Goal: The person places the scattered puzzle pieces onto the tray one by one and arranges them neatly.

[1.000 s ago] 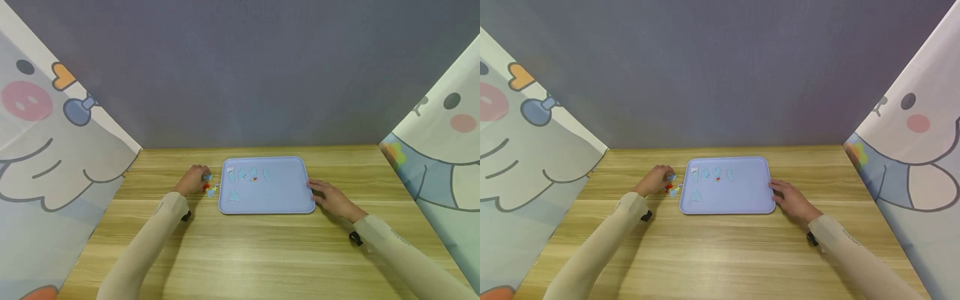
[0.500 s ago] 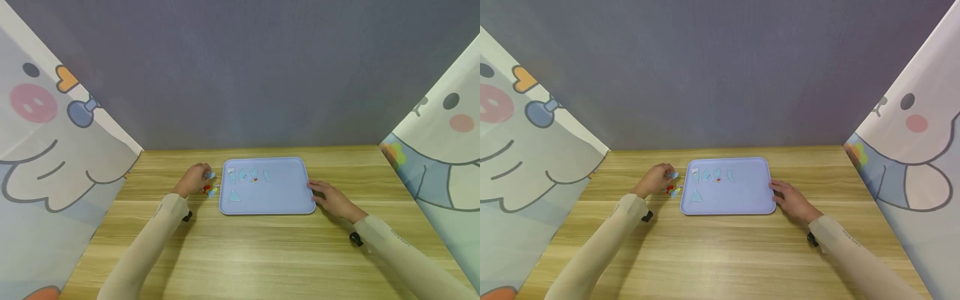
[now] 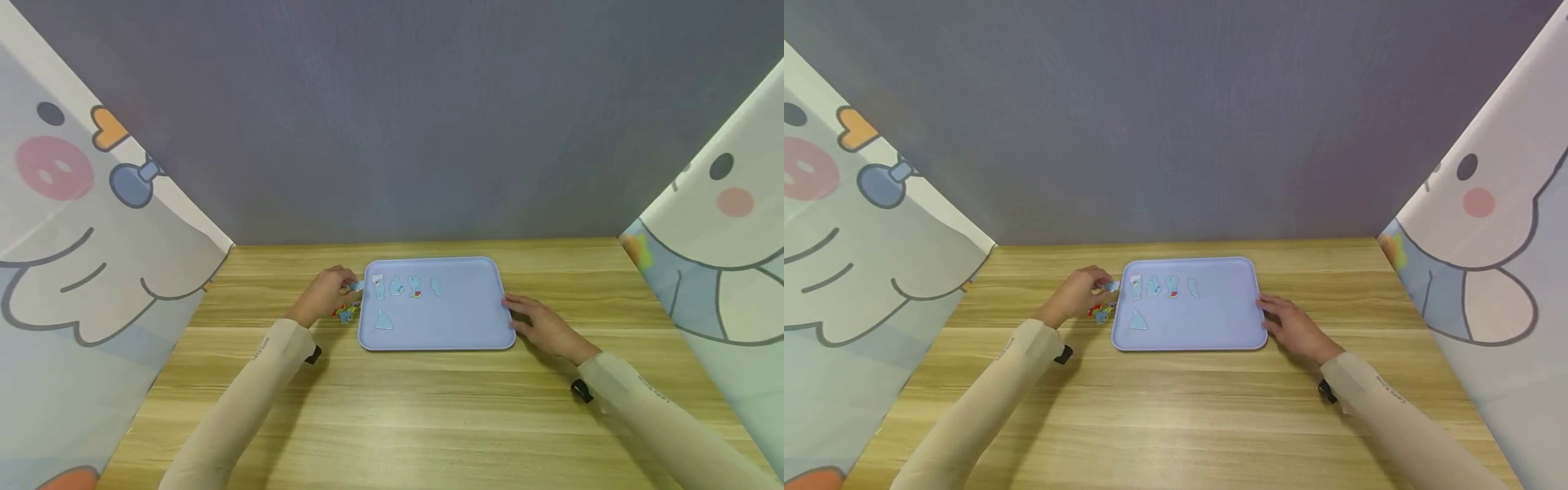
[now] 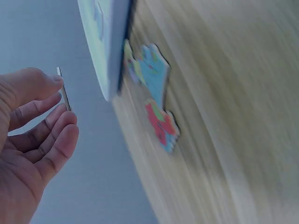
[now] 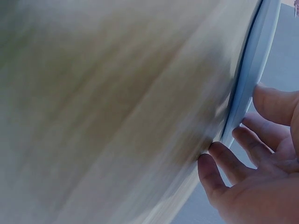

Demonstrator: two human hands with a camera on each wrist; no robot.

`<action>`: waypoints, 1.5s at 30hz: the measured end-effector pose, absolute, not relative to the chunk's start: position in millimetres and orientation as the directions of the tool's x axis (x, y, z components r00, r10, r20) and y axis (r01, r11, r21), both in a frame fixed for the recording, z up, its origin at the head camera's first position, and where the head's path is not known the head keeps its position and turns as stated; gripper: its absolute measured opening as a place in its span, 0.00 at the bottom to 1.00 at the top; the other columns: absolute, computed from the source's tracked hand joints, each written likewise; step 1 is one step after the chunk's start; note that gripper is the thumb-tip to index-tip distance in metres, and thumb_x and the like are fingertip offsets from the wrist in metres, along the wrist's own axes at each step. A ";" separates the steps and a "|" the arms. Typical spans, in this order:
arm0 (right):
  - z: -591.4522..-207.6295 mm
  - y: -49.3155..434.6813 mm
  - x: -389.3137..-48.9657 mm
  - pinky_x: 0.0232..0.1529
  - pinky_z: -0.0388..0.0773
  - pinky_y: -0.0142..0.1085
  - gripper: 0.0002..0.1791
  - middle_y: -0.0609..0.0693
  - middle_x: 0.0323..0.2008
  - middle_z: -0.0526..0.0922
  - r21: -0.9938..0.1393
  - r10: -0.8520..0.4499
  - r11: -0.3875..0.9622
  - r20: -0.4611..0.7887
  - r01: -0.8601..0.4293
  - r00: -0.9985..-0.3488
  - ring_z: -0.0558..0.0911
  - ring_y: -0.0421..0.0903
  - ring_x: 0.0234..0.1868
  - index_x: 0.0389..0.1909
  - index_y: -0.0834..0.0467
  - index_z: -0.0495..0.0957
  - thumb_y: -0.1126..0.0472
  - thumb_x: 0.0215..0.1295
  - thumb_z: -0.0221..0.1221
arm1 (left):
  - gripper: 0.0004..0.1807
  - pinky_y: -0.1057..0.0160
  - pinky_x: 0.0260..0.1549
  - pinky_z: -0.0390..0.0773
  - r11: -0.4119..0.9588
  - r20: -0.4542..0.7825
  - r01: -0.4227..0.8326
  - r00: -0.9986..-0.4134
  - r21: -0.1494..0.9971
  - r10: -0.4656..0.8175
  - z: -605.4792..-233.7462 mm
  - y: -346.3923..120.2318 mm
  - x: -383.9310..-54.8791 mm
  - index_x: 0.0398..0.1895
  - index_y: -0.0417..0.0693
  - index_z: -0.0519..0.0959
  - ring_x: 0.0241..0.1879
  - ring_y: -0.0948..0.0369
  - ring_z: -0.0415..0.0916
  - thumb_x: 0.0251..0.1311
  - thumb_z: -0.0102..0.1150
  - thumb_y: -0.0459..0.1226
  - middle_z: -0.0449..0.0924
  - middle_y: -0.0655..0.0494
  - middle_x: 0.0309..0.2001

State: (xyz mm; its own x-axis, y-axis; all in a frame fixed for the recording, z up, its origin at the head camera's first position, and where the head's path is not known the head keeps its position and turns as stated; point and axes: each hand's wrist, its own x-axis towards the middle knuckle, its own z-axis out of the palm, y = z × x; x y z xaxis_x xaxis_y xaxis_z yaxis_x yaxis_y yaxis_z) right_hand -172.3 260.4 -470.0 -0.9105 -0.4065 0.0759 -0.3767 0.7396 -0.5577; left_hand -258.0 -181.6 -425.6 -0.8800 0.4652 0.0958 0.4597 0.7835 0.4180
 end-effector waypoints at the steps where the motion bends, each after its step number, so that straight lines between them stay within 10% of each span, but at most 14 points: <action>1: -470.0 260.4 -172.4 0.60 0.59 0.58 0.26 0.65 0.65 0.63 -0.557 -0.407 0.740 0.076 -0.377 -0.910 0.61 0.66 0.64 0.63 0.69 0.66 0.69 0.64 0.57 | 0.12 0.62 0.37 0.78 0.779 0.108 0.472 -0.874 0.413 0.473 -425.1 -179.6 -257.2 0.42 0.37 0.81 0.38 0.56 0.76 0.54 0.66 0.31 0.77 0.51 0.39; 26: -466.1 257.9 -172.7 0.58 0.60 0.58 0.26 0.66 0.63 0.65 -0.550 -0.415 0.730 0.116 -0.406 -0.902 0.63 0.66 0.62 0.62 0.70 0.67 0.69 0.63 0.59 | 0.09 0.64 0.39 0.75 0.674 0.095 0.677 -0.723 0.296 0.684 -435.9 -130.1 -238.5 0.36 0.39 0.84 0.40 0.57 0.74 0.52 0.68 0.33 0.80 0.53 0.36; 45: -471.5 260.0 -174.1 0.60 0.59 0.58 0.26 0.66 0.64 0.63 -0.552 -0.415 0.736 0.091 -0.393 -0.905 0.61 0.66 0.63 0.63 0.70 0.66 0.69 0.64 0.58 | 0.10 0.66 0.41 0.74 0.693 -0.027 0.664 -0.716 0.280 0.697 -444.1 -100.7 -230.6 0.39 0.41 0.85 0.39 0.61 0.74 0.53 0.68 0.34 0.79 0.55 0.37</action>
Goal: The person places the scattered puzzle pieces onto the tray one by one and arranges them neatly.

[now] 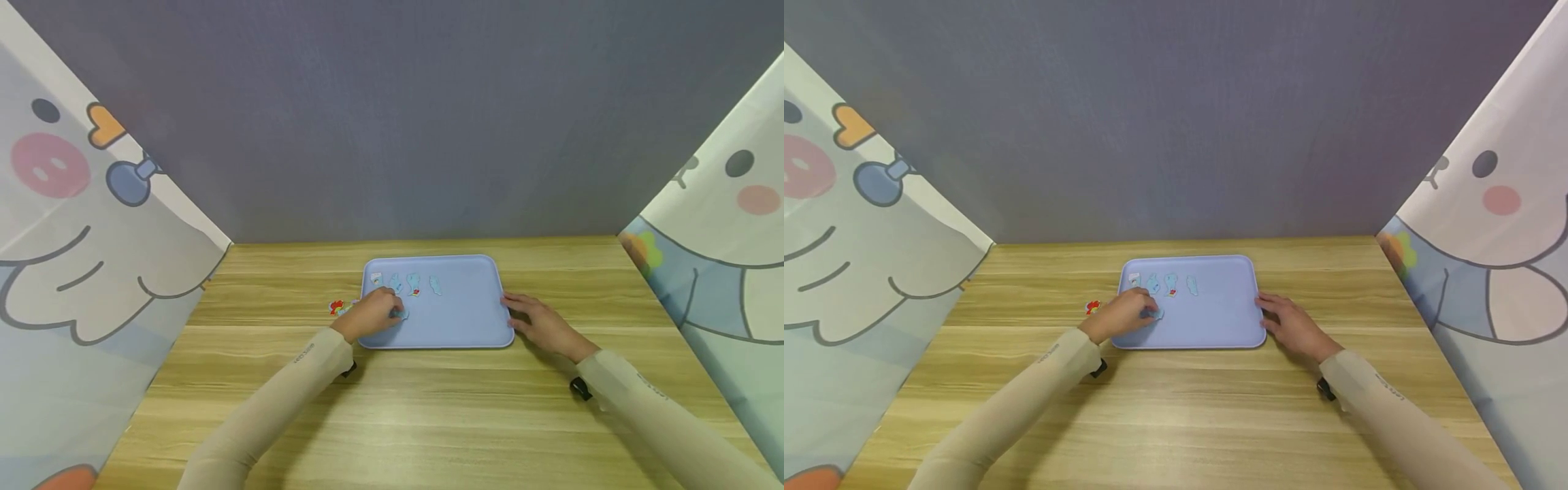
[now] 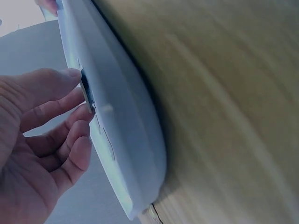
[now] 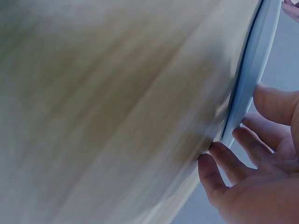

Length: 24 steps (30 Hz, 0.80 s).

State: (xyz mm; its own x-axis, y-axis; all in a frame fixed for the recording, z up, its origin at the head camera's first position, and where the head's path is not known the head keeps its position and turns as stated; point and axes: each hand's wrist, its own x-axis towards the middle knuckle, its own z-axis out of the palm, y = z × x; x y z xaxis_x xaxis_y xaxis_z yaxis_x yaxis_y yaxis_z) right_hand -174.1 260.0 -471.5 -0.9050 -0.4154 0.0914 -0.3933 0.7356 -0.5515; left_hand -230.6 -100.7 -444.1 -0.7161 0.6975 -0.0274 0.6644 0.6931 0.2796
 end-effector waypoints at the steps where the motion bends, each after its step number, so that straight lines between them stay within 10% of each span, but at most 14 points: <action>1: -471.7 260.1 -174.2 0.60 0.59 0.58 0.26 0.66 0.64 0.63 -0.553 -0.416 0.734 0.091 -0.393 -0.905 0.61 0.66 0.63 0.63 0.70 0.66 0.69 0.64 0.58 | 0.10 0.66 0.41 0.74 0.694 -0.033 0.664 -0.715 0.280 0.698 -443.9 -100.1 -230.4 0.39 0.42 0.85 0.39 0.62 0.74 0.54 0.67 0.34 0.79 0.56 0.37; 24: -471.9 260.5 -172.9 0.59 0.60 0.58 0.26 0.66 0.64 0.64 -0.556 -0.417 0.731 0.094 -0.395 -0.904 0.62 0.66 0.63 0.63 0.70 0.66 0.69 0.64 0.58 | 0.13 0.62 0.45 0.73 0.671 0.005 0.671 -0.708 0.314 0.706 -434.3 -117.4 -232.2 0.44 0.40 0.83 0.46 0.57 0.72 0.54 0.66 0.33 0.77 0.53 0.42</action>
